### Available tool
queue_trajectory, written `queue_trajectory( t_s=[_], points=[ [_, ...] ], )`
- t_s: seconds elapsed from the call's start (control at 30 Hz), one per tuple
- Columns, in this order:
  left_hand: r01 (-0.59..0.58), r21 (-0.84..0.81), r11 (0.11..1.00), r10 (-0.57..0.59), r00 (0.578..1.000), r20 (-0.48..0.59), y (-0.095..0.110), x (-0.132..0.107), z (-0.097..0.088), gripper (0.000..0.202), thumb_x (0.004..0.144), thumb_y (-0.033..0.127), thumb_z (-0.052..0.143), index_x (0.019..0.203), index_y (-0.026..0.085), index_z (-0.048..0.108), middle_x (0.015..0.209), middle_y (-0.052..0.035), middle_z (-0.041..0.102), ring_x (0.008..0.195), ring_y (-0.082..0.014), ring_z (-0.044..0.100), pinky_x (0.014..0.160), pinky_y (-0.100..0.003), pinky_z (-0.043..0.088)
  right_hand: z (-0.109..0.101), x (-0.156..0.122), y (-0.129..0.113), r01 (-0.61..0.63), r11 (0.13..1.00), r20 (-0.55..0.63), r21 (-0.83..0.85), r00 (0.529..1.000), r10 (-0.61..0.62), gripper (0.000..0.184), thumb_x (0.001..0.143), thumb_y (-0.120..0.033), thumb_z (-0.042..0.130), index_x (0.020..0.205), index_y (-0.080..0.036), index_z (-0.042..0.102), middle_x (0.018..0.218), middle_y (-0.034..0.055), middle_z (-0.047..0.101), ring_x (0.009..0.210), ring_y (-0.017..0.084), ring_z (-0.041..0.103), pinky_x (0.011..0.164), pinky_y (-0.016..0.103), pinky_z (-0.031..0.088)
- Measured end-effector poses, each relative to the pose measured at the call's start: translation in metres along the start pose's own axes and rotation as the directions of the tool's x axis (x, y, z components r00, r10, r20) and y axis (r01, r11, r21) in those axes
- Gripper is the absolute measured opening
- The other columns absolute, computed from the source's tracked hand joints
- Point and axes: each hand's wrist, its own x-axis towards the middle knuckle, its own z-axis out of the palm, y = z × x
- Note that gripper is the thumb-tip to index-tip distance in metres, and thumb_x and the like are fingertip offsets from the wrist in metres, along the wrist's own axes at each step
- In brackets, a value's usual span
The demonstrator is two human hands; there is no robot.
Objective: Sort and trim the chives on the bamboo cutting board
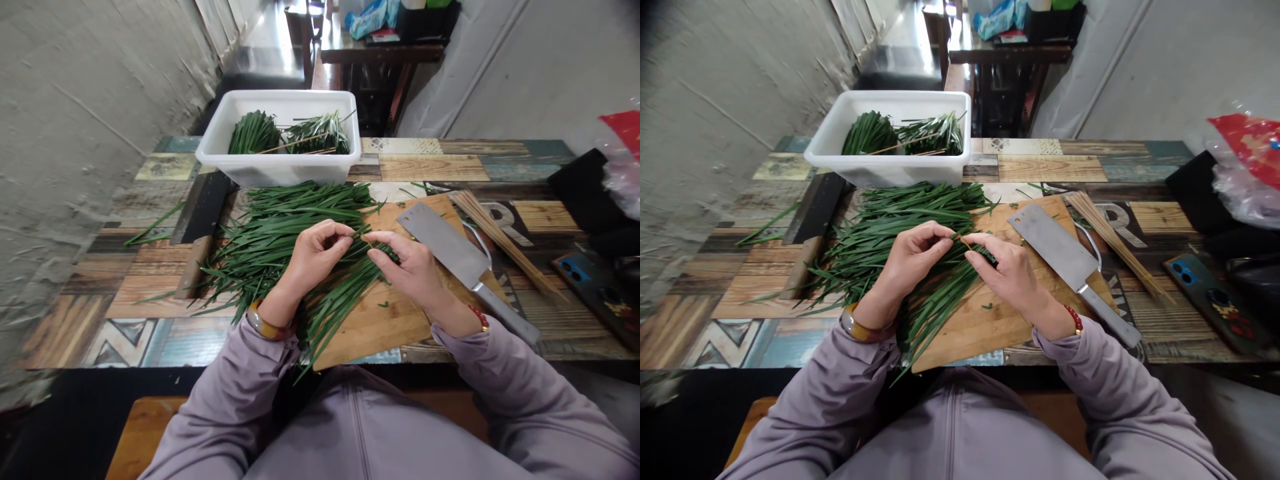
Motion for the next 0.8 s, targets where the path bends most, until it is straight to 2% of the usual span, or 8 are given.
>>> queue_trajectory(
  t_s=[0.47, 0.63, 0.8],
  points=[
    [-0.021, 0.009, 1.000, 0.021, 1.000, -0.005, 0.0024, 0.0000, -0.0004, 0.010, 0.083, 0.023, 0.068, 0.082, 0.016, 0.075, 0.071, -0.0005, 0.061, 0.064, -0.0113, 0.051, 0.060, -0.024, 0.037, -0.0006, 0.0012, -0.0018, 0.026, 1.000, 0.020, 0.006, 0.999, -0.027, 0.030, 0.094, -0.029, 0.057, 0.120, -0.026, 0.072, 0.113, 0.0033, 0.078, 0.100, 0.022, 0.075, 0.090, 0.035, 0.060],
    [-0.077, 0.046, 0.996, 0.078, 0.997, -0.013, 0.0027, 0.0003, -0.0004, 0.009, 0.084, 0.020, 0.067, 0.083, 0.016, 0.075, 0.070, -0.0005, 0.061, 0.064, -0.0114, 0.052, 0.061, -0.025, 0.038, -0.0008, 0.0017, -0.0027, 0.033, 0.999, 0.024, 0.013, 0.999, -0.033, 0.030, 0.094, -0.027, 0.057, 0.120, -0.025, 0.072, 0.114, 0.0034, 0.078, 0.100, 0.021, 0.075, 0.090, 0.034, 0.060],
    [-0.176, 0.121, 0.977, 0.181, 0.983, -0.027, 0.0027, 0.0001, 0.0000, 0.009, 0.086, 0.017, 0.066, 0.083, 0.017, 0.075, 0.071, -0.0004, 0.062, 0.065, -0.0111, 0.054, 0.061, -0.024, 0.041, -0.0004, 0.0014, -0.0021, 0.016, 1.000, 0.027, 0.010, 1.000, -0.016, 0.030, 0.094, -0.028, 0.057, 0.120, -0.026, 0.072, 0.115, 0.0029, 0.078, 0.100, 0.021, 0.075, 0.091, 0.035, 0.060]
  ],
)
